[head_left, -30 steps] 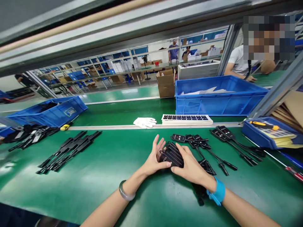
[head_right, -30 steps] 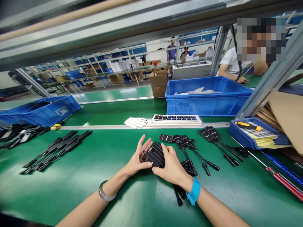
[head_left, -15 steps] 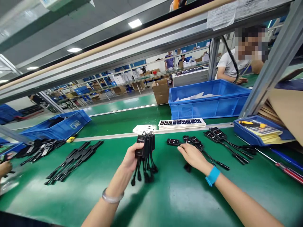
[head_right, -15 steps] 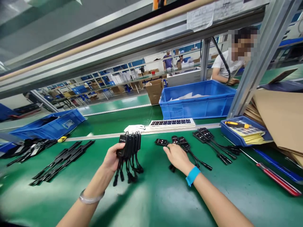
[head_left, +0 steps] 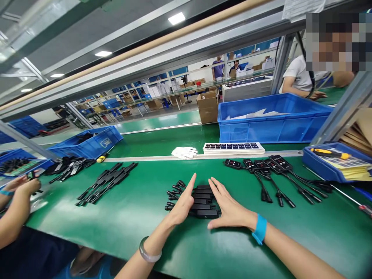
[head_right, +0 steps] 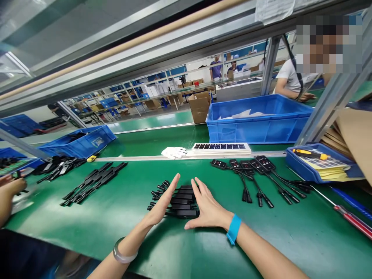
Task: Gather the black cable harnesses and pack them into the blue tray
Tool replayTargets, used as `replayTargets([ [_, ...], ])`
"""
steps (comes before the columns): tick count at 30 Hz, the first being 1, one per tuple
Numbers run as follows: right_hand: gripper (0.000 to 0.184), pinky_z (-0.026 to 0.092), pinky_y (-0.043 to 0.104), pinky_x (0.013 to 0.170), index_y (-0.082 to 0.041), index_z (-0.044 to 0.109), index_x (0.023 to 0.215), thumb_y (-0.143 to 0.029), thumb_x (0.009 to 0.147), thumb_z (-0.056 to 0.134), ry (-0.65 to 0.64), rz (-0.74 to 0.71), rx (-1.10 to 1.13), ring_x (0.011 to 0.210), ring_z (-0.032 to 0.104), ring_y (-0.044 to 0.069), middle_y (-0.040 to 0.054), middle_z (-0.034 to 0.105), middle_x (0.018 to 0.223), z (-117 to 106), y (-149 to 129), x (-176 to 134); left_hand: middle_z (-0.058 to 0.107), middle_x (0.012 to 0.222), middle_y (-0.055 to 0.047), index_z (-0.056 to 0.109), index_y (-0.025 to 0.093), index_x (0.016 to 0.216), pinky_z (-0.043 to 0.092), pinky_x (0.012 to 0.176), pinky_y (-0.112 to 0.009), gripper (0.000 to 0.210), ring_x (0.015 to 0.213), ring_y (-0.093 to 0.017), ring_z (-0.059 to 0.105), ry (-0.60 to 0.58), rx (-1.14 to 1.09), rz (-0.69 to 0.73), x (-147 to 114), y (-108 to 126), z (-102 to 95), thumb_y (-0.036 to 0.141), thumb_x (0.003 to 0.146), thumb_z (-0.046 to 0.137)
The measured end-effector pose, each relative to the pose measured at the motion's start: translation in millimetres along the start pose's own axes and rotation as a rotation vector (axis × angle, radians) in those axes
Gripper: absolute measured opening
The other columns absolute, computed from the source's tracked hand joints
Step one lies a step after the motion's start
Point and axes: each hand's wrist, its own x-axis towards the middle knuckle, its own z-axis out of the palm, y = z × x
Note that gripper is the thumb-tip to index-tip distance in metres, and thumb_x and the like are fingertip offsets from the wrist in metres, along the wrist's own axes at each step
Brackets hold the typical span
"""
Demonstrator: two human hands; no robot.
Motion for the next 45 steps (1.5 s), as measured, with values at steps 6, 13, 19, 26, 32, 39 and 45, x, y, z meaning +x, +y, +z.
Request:
replayTargets([
  [6,0.105,0.02,0.053,0.112,-0.002,0.014,0.145,-0.044,0.068,0.07,0.131,0.039,-0.248,0.136,0.017,0.037,0.0276,0.022,0.145,18,-19,3,0.004,0.156,-0.003,0.007,0.02,0.148,0.004,0.118,-0.037,0.081,0.143,-0.016,0.001,0.282,-0.426,-0.14,12,5,36.3,0.069,0.085,0.001],
  [13,0.107,0.01,0.056,0.112,0.006,0.018,0.142,-0.044,0.061,0.068,0.04,0.007,-0.377,0.133,0.019,0.04,0.0291,0.023,0.144,6,-33,5,0.011,0.156,-0.005,0.015,0.019,0.147,0.004,0.118,-0.035,0.083,0.143,-0.017,0.007,0.382,-0.441,-0.229,18,5,43.3,0.072,0.084,0.014],
  [19,0.113,0.035,0.054,0.098,0.003,0.026,0.139,-0.054,0.053,0.07,0.194,0.042,-0.524,0.107,0.039,0.036,0.0232,0.043,0.121,9,-31,3,0.011,0.156,-0.004,0.016,0.018,0.147,0.002,0.118,-0.035,0.089,0.143,-0.018,0.008,0.339,-0.357,-0.221,26,1,52.1,0.076,0.08,0.021],
  [26,0.109,0.041,0.05,0.083,-0.006,0.027,0.139,-0.058,0.052,0.067,0.412,0.241,-0.641,0.097,0.041,0.033,0.0191,0.046,0.11,-3,-29,-106,0.018,0.154,-0.006,0.019,0.021,0.146,0.016,0.116,-0.045,0.086,0.139,-0.027,0.024,0.005,-0.36,-0.16,39,42,104.3,0.074,0.079,0.03],
  [32,0.107,0.029,0.053,0.102,-0.011,0.022,0.144,-0.044,0.054,0.07,0.772,0.679,-0.545,0.119,0.032,0.036,0.019,0.033,0.13,-24,-59,-320,0.024,0.152,0.001,0.027,0.036,0.142,0.021,0.111,-0.057,0.069,0.134,-0.032,0.034,-0.24,0.027,0.097,71,94,158.6,0.069,0.081,0.031],
  [39,0.089,0.026,0.048,0.11,-0.023,0.009,0.148,-0.037,0.075,0.059,1.02,1.188,-0.492,0.134,0.024,0.031,0.0115,0.025,0.145,34,-125,-555,0.011,0.155,-0.009,0.031,0.016,0.142,0.021,0.113,-0.051,0.082,0.142,-0.027,0.013,-0.396,0.422,0.37,97,119,237.8,0.069,0.08,0.026],
  [45,0.089,0.025,0.056,0.109,-0.028,0.007,0.148,-0.045,0.077,0.058,0.797,1.452,-0.524,0.139,0.015,0.034,0.0104,0.023,0.148,106,-139,-632,0.023,0.149,-0.025,0.042,0.002,0.135,0.021,0.111,-0.055,0.092,0.141,-0.033,0.012,-0.371,0.697,0.635,115,69,270.7,0.07,0.08,0.016],
])
